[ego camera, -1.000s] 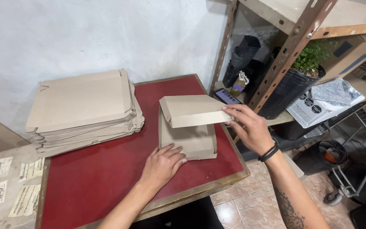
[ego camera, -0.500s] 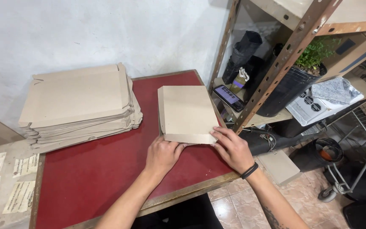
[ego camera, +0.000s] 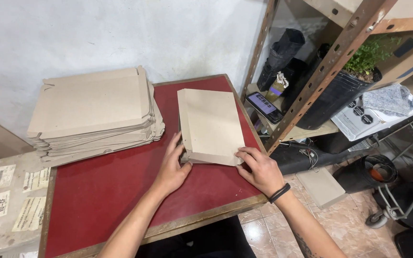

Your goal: The person assembles flat-packed cardboard boxes by folding and interlocking the flaps. They work one at a time, stacking the finished boxes on the right side of the table.

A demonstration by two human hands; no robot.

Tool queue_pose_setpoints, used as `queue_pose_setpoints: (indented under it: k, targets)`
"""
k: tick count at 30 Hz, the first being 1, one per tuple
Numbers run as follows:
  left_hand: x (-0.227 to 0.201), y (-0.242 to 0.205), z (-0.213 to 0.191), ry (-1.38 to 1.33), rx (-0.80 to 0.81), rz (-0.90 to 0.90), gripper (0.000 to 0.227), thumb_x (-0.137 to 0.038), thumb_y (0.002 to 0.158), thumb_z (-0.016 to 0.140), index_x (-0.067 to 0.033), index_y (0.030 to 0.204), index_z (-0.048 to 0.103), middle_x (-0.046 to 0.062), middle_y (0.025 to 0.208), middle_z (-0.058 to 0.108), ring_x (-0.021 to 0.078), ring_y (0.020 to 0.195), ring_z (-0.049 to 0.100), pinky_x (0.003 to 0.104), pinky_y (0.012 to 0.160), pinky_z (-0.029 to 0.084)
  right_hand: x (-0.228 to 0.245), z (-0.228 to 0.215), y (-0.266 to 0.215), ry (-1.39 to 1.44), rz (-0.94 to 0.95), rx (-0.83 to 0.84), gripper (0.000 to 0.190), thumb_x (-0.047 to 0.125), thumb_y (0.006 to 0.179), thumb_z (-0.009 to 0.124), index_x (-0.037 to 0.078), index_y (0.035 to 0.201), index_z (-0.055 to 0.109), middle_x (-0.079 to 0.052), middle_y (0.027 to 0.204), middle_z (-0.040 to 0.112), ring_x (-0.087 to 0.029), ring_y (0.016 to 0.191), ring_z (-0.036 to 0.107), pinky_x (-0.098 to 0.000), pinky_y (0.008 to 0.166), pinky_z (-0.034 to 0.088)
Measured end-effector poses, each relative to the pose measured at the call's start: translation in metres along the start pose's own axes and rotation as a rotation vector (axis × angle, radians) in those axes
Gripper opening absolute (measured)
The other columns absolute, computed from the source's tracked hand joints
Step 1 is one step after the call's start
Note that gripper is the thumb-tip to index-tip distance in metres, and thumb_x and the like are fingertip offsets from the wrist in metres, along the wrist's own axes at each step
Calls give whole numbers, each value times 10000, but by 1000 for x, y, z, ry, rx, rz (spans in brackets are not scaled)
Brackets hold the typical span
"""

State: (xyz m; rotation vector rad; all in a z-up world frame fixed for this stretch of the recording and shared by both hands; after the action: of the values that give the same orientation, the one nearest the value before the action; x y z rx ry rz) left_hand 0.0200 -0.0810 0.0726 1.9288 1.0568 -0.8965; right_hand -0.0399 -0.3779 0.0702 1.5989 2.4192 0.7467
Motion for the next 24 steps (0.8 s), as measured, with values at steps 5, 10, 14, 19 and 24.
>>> queue_pose_setpoints:
  k: [5, 10, 14, 19, 24]
  targets:
    - [37, 5, -2, -167, -203, -165, 686, 73, 813, 936, 92, 1465, 723, 232, 1609, 509, 527, 1600, 595, 541, 1333, 620, 0, 2, 1, -22, -4, 3, 373, 314, 1075, 864, 244, 1436, 797, 4, 1442, 814, -276, 1236, 879, -440, 1042, 733]
    - [36, 3, -3, -295, -218, -225, 894, 88, 730, 1039, 128, 1507, 599, 308, 1564, 505, 607, 1513, 657, 584, 1216, 697, -3, 6, -1, -56, -20, -40, 277, 332, 1109, 817, 265, 1379, 819, 16, 1436, 821, -263, 1196, 884, -415, 1004, 735]
    - [34, 3, -1, -290, -205, -254, 972, 113, 753, 1023, 139, 1573, 504, 352, 1521, 538, 649, 1505, 652, 610, 1202, 697, -3, 5, 1, -51, -30, -34, 263, 315, 1121, 805, 265, 1380, 820, 18, 1434, 824, -266, 1192, 886, -422, 1010, 737]
    - [14, 2, -11, -149, -149, -255, 1056, 72, 787, 1038, 65, 1683, 479, 293, 1362, 671, 593, 1418, 747, 567, 1102, 764, -1, 1, 2, -17, -25, -17, 258, 312, 1147, 785, 266, 1398, 822, 12, 1463, 823, -277, 1247, 875, -433, 1041, 730]
    - [1, -8, -22, 456, -105, -55, 803, -232, 873, 1035, -84, 1602, 731, 166, 1171, 825, 428, 1211, 860, 570, 953, 762, 4, -3, 5, 1, -36, -6, 242, 314, 1173, 771, 260, 1401, 832, 3, 1468, 828, -276, 1279, 868, -433, 1074, 725]
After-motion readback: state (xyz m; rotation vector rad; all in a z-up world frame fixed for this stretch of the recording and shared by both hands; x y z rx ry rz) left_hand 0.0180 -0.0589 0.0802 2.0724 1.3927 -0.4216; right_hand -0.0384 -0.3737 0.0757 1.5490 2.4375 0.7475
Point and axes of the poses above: each hand's wrist, its own y-axis towards the middle knuckle, its own z-axis out of the palm, x = y × z, the point moved 8 cm from there along y, towards the middle knuckle
